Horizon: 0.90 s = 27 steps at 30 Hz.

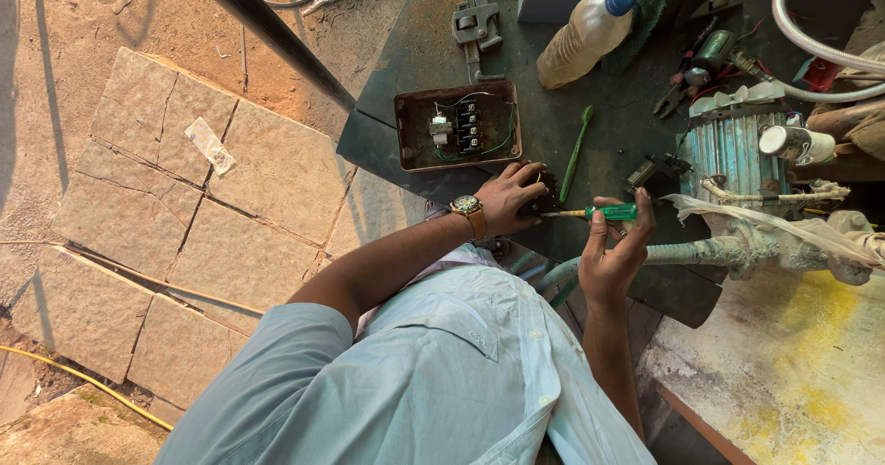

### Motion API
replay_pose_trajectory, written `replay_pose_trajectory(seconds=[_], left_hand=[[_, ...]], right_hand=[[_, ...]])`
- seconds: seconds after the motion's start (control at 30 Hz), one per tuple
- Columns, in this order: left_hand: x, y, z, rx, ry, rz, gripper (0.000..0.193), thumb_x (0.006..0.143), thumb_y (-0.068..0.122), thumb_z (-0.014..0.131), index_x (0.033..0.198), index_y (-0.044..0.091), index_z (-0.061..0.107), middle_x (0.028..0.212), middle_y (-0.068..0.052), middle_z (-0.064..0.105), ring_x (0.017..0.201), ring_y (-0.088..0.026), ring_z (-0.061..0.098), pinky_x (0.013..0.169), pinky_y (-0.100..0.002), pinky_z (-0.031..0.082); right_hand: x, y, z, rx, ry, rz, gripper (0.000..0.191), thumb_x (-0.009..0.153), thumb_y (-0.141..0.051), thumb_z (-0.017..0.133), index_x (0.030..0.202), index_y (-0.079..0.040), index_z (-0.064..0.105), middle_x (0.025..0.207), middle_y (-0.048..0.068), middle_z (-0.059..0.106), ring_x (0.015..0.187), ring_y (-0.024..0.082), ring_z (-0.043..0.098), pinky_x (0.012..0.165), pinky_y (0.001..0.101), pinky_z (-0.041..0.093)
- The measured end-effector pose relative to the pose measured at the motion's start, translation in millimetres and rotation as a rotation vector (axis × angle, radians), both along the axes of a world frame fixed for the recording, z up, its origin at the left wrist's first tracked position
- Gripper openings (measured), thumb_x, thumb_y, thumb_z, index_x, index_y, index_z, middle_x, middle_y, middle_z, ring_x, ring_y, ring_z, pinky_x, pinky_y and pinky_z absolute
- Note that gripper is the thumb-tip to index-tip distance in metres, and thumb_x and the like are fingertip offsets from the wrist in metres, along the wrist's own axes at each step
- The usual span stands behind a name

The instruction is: The person removes a small black electrical component from a cloth and places it on a metal workbench. They then use a green screwdriver to tighten screws on the component and connect wires to terminals inside a brown electrical box. The person continues to adjust and secure the wiring throughout the clip.

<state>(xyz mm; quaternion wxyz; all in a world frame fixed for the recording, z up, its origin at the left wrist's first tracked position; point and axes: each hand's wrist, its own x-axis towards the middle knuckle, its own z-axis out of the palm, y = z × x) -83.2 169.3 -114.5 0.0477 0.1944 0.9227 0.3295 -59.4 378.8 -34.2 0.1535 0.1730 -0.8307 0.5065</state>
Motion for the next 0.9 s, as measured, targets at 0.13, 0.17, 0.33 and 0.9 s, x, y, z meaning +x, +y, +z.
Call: replay_pose_trajectory(seconds=[0.13,0.17,0.33,0.9], left_hand=[[-0.5,-0.4,0.9,-0.003,-0.031,-0.007,0.062,0.075,0.034,0.086,0.129,0.016,0.061,0.157,-0.015,0.038,0.136,-0.037,0.045,0.102,-0.05,0.055],[-0.3,-0.1,1.0,-0.003,-0.015,-0.006,0.062,0.075,0.034,0.087,0.129,0.016,0.061,0.156,-0.015,0.038,0.137,-0.038,0.045,0.103,-0.05,0.054],[-0.3,0.5,0.7,-0.02,-0.014,-0.003,0.062,0.075,0.035,0.087,0.129,0.016,0.061,0.156,-0.015,0.038,0.138,-0.038,0.044,0.103,-0.051,0.054],[0.7,-0.1,3.5,-0.038,-0.059,-0.019,0.06,0.077,0.034,0.085,0.13,0.016,0.062,0.157,-0.016,0.037,0.138,-0.038,0.044,0.101,-0.051,0.054]], right_hand=[[0.0,-1.2,0.4,0.02,-0.029,0.006,0.055,0.112,0.0,0.054,0.158,-0.004,0.026,0.127,0.021,0.065,0.116,0.027,0.071,0.087,0.0341,0.066],[0.0,-1.0,0.6,0.024,-0.025,0.005,0.055,0.111,0.0,0.054,0.158,-0.004,0.026,0.127,0.022,0.065,0.116,0.028,0.071,0.087,0.0343,0.066],[-0.7,-0.2,1.6,0.039,-0.007,0.002,0.055,0.111,0.001,0.054,0.159,-0.003,0.025,0.128,0.022,0.064,0.118,0.028,0.07,0.091,0.0356,0.066],[0.1,0.3,7.2,0.046,-0.017,0.009,0.055,0.111,0.002,0.054,0.158,-0.004,0.026,0.127,0.022,0.064,0.117,0.028,0.07,0.089,0.0353,0.065]])
